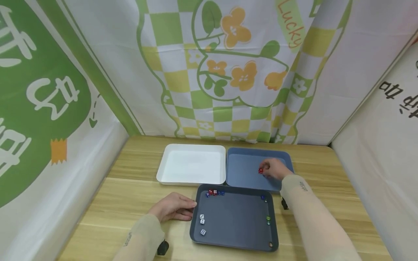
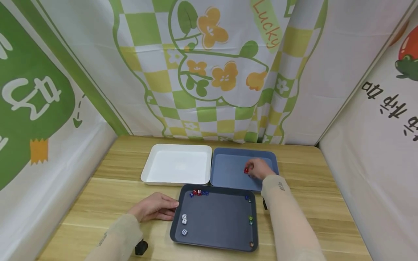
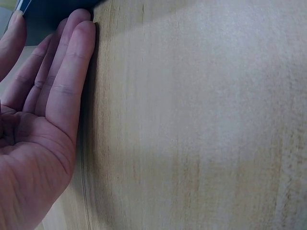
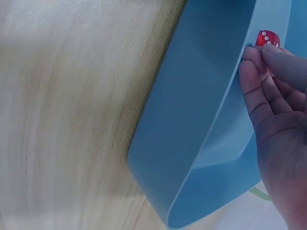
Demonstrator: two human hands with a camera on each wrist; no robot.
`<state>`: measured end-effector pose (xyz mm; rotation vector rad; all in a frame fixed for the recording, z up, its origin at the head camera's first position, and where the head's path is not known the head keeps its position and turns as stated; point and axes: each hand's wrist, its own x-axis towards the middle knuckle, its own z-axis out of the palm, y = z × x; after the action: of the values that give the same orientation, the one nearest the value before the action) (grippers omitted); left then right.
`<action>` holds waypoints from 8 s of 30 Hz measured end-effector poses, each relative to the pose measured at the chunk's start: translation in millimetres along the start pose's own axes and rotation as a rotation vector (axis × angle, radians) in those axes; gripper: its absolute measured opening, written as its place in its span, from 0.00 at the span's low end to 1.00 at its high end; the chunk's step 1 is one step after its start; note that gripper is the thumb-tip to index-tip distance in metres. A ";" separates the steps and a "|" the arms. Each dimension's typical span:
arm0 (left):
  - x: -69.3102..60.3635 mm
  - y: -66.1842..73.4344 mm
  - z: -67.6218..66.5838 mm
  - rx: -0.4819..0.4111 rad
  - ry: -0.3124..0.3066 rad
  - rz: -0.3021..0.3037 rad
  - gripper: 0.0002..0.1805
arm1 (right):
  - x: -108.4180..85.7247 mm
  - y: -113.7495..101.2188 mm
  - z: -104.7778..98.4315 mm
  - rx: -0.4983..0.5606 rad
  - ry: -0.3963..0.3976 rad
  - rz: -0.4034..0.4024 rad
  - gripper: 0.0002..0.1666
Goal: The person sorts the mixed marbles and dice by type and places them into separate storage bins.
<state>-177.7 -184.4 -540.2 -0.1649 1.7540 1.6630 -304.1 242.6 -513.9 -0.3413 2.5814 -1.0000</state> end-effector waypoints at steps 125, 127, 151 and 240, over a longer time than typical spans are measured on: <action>-1.7 0.0 -0.6 0.019 0.006 0.014 0.22 | -30.0 -148.5 143.8 -0.130 -0.538 -0.521 0.19; -1.5 0.1 -0.4 0.021 0.011 0.012 0.23 | -30.3 -148.2 145.9 -0.131 -0.548 -0.525 0.18; -1.8 -0.8 -1.0 0.009 0.002 0.006 0.22 | -34.8 -143.0 163.3 -0.173 -0.652 -0.577 0.17; 0.1 -0.1 0.5 0.023 0.009 0.013 0.22 | -24.5 -115.2 58.9 -0.064 -0.276 -0.406 0.10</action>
<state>-177.5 -183.9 -540.2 -0.1517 1.7839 1.6531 -247.0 132.5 -469.8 -0.9778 2.3416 -0.9192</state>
